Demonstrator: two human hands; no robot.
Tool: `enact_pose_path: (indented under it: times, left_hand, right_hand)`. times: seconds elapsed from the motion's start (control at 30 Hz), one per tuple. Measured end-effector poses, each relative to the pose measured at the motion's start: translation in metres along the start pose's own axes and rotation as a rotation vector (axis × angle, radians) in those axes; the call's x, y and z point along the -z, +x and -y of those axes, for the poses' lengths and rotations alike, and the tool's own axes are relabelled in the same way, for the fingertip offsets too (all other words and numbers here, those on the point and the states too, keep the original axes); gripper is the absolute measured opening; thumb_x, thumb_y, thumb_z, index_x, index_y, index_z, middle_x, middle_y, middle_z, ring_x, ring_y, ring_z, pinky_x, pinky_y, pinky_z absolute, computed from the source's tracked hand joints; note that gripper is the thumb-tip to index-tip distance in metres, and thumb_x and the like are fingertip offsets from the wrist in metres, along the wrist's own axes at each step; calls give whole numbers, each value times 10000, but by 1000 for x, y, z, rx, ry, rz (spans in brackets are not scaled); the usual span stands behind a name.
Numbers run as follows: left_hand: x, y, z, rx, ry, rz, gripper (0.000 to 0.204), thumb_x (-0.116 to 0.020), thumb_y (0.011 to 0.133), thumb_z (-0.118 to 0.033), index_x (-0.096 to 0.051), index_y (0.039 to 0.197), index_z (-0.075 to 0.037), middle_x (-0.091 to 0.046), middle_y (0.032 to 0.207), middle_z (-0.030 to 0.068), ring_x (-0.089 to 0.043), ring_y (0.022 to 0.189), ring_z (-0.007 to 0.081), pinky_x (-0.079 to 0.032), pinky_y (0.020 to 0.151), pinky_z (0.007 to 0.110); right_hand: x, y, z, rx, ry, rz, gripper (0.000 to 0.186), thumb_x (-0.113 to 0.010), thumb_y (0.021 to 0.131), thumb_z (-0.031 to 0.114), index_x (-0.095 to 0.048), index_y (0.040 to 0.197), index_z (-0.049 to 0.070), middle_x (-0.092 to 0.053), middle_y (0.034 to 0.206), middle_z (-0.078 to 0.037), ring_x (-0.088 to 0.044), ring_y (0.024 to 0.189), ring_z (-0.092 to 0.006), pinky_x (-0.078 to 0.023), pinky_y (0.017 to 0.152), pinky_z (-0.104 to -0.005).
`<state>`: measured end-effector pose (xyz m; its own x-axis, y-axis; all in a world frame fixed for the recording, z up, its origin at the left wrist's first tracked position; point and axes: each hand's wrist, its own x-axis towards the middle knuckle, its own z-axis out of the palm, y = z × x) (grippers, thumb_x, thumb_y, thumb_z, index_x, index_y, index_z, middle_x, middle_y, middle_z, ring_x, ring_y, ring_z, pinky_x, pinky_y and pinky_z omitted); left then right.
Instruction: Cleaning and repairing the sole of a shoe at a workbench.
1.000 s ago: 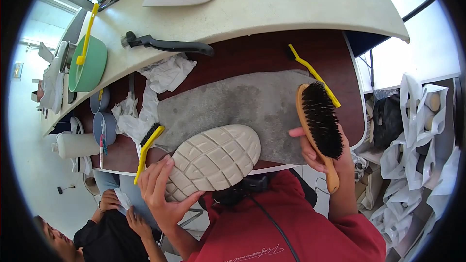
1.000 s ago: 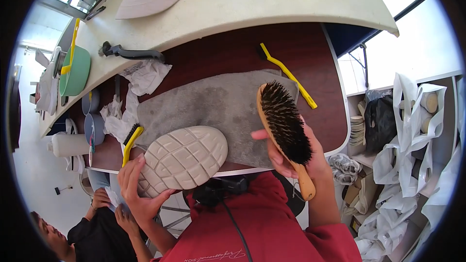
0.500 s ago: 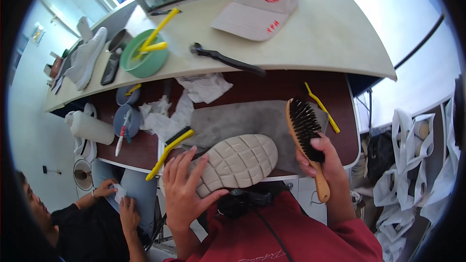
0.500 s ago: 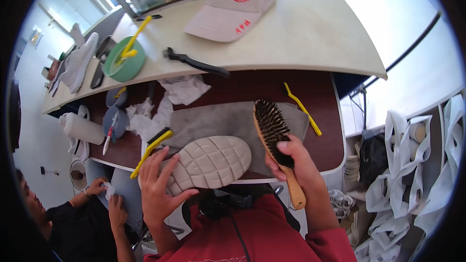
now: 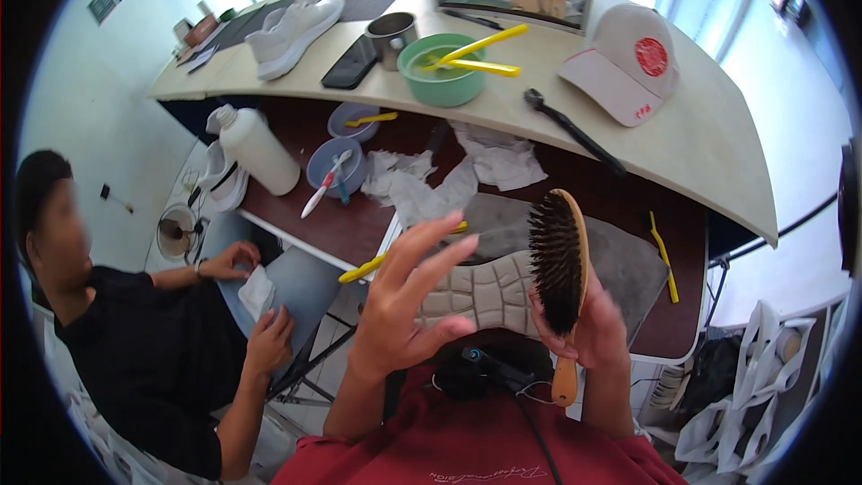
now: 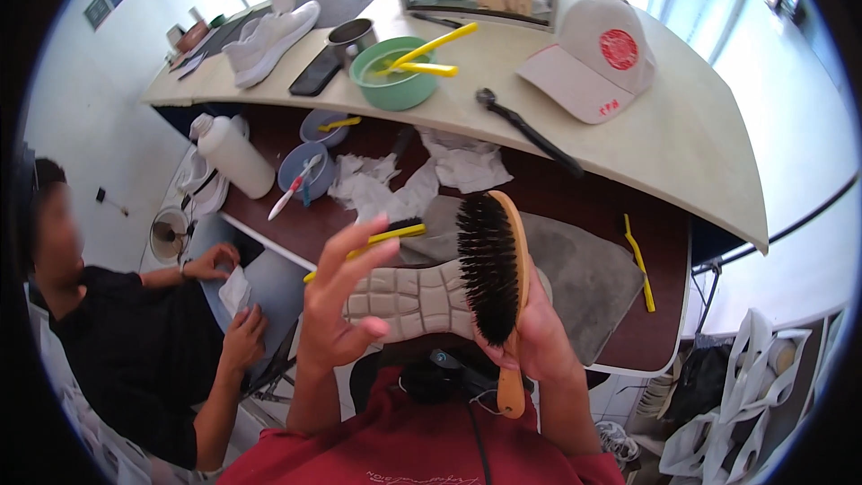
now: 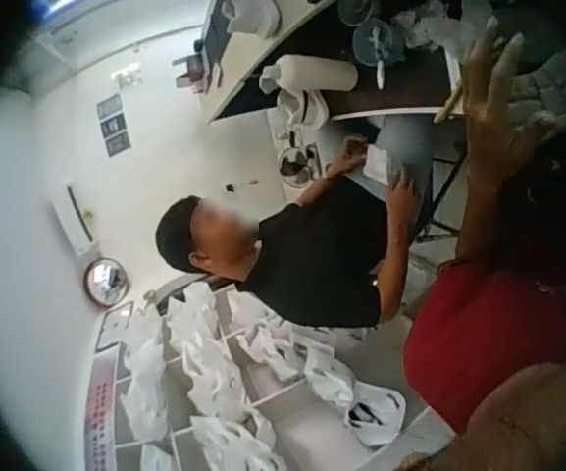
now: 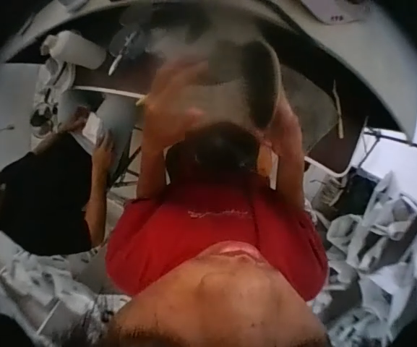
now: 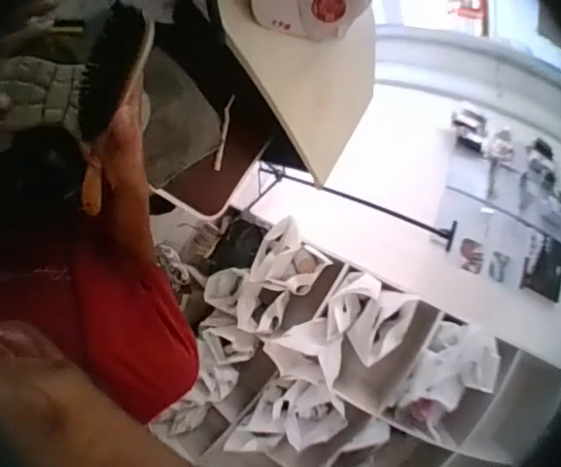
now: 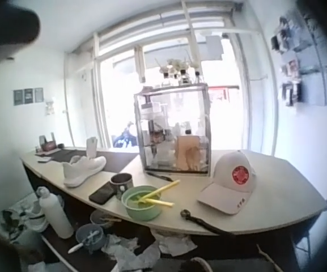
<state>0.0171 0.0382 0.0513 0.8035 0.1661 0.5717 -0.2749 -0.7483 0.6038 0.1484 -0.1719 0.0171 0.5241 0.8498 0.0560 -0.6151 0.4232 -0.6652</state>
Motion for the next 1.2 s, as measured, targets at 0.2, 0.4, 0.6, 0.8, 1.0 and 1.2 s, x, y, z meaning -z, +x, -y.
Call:
enact_pose_path:
  times: [0.2, 0.4, 0.6, 0.8, 1.0, 1.2]
  left_hand:
    - [-34, 60, -28, -102, -230, -263, 770, -441, 1040, -519, -357, 1517, 80, -337, 1575, 291, -329, 1464, 453, -267, 1192, 496]
    - [-74, 45, -45, -153, -210, -293, 856, -352, 1049, -554, -214, 1553, 124, -191, 1615, 354, -173, 1497, 546, -173, 1214, 555]
    - [-86, 26, -47, -226, -192, -186, 848, -280, 1058, -563, -235, 1545, 129, -197, 1595, 389, -162, 1481, 586, -174, 1206, 583]
    - [-92, 6, -49, -177, -153, -25, 842, -292, 1047, -586, -338, 1511, 116, -275, 1560, 389, -213, 1468, 579, -196, 1209, 575]
    - [-88, -7, -52, -226, -185, -51, 785, -326, 1046, -586, -474, 1449, 71, -435, 1485, 339, -383, 1406, 524, -317, 1161, 561]
    - [-60, 4, -24, -347, -252, -495, 633, -459, 1032, -534, -590, 1271, 37, -637, 1241, 240, -593, 1167, 394, -429, 1050, 519]
  right_hand:
    - [-65, 10, -20, 115, -505, -160, 709, -388, 1049, 489, -278, 1530, -21, -530, 1328, -167, -542, 1186, -209, -435, 999, -338]
    - [-61, 20, -17, 473, -755, -237, 676, -287, 1060, 450, -285, 1531, -35, -440, 1479, -187, -446, 1362, -279, -343, 1127, -389]
    - [-62, 24, -7, 545, -624, -269, 615, -307, 1071, 431, -331, 1483, -24, -492, 1391, -147, -497, 1265, -225, -382, 1076, -353]
    - [-56, 22, 2, 600, -624, -251, 540, -266, 1123, 356, -314, 1544, 21, -488, 1436, -109, -510, 1277, -188, -394, 1092, -332]
    - [-52, 25, 12, 665, -439, -230, 534, -267, 1125, 367, -285, 1553, 48, -502, 1407, -87, -528, 1226, -162, -418, 1052, -319]
    - [-56, 20, 12, 532, -411, -206, 542, -301, 1116, 387, -291, 1550, 61, -516, 1378, -77, -555, 1180, -161, -447, 1009, -335]
